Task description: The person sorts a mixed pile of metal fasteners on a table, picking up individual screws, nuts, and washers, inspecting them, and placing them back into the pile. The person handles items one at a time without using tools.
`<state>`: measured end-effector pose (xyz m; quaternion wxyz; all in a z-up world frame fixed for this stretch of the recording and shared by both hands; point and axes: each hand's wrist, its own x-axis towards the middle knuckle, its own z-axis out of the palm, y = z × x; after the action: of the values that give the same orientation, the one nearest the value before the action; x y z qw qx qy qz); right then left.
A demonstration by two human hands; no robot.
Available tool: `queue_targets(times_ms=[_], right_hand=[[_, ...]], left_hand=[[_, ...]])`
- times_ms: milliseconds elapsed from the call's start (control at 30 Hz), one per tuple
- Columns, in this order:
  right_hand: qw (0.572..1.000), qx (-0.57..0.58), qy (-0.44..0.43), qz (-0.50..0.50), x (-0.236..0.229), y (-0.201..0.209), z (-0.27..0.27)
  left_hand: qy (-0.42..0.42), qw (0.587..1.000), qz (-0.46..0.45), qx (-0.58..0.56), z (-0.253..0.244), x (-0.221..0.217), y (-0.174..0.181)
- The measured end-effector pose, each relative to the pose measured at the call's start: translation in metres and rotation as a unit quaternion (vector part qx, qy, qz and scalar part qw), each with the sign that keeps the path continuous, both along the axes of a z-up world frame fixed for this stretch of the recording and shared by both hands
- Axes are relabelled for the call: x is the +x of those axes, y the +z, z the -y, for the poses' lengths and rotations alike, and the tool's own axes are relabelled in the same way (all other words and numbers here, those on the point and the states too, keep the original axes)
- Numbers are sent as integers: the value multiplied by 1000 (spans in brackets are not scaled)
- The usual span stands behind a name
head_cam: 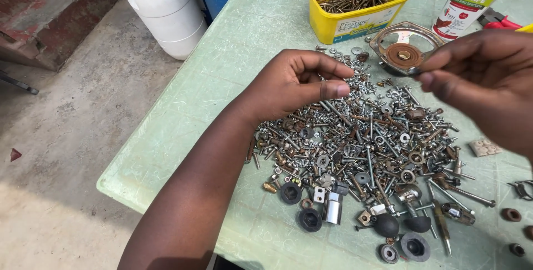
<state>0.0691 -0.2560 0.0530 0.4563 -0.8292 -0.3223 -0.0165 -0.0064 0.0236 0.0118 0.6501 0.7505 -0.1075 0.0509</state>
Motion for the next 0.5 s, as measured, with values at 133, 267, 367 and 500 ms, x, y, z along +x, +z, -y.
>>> queue_targets(times_ms=[133,267,367,500], right_hand=[[995,-43,18,87,-43,-3,-36],[983,-86,6,161,-47,-11,-41],[982,-78,26,172,-49,-11,-45],[968,-112,50,220,-48,-13,-47]], left_hand=[[-135,989,-40,-51,10,-2,-3],[-76,994,-33,-65,20,9,-16],[-81,996,-38,-29,18,10,-15],[-107,994,12,-3,15,7,-15]])
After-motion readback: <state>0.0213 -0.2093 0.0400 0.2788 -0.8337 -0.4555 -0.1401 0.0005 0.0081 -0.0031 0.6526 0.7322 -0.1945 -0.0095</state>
